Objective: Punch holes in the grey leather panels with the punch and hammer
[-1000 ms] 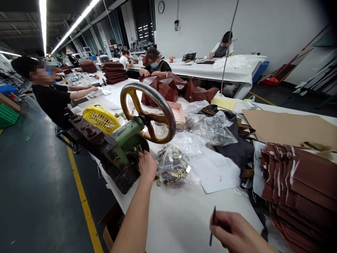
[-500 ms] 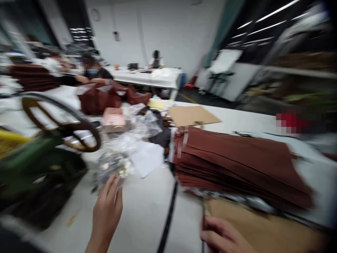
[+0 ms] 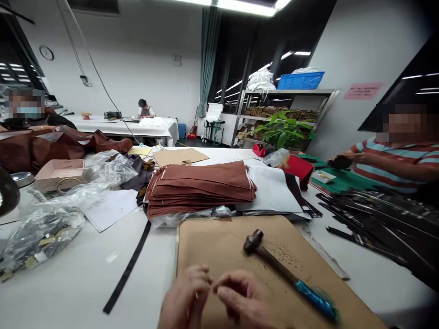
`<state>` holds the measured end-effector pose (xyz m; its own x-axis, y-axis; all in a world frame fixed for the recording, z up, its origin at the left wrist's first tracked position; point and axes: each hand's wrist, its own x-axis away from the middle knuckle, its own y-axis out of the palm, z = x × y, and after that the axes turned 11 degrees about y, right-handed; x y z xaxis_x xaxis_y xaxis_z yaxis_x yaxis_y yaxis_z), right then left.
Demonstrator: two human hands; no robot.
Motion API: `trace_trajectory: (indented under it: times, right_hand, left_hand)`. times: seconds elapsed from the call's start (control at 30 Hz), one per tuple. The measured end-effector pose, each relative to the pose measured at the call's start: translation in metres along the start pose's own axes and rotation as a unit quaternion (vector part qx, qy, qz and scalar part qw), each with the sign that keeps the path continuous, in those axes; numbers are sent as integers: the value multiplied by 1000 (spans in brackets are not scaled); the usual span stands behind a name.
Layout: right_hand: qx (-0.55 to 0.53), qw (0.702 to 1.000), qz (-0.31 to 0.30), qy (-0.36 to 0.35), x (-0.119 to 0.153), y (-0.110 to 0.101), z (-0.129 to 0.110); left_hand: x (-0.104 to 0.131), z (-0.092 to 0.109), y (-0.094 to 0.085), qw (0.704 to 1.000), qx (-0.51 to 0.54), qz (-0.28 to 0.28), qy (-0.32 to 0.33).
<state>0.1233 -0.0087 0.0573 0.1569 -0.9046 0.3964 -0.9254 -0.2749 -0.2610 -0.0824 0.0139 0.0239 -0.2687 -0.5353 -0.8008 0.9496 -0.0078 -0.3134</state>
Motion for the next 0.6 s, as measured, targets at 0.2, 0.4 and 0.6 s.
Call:
trace_trajectory:
  times: [0.2,0.4,0.6]
  right_hand:
    - [370,844,378,-89,52,-115,88]
    - [427,830,346,-98,36,-135,132]
    - [387,854,321,-135,22,-145,141]
  left_hand:
    - [-67,-17,30,973,-202,-76,-86]
    - [-153,-96,39,927,-356,-115,-37]
    - [-198,-163,34,883,-411,-223,33]
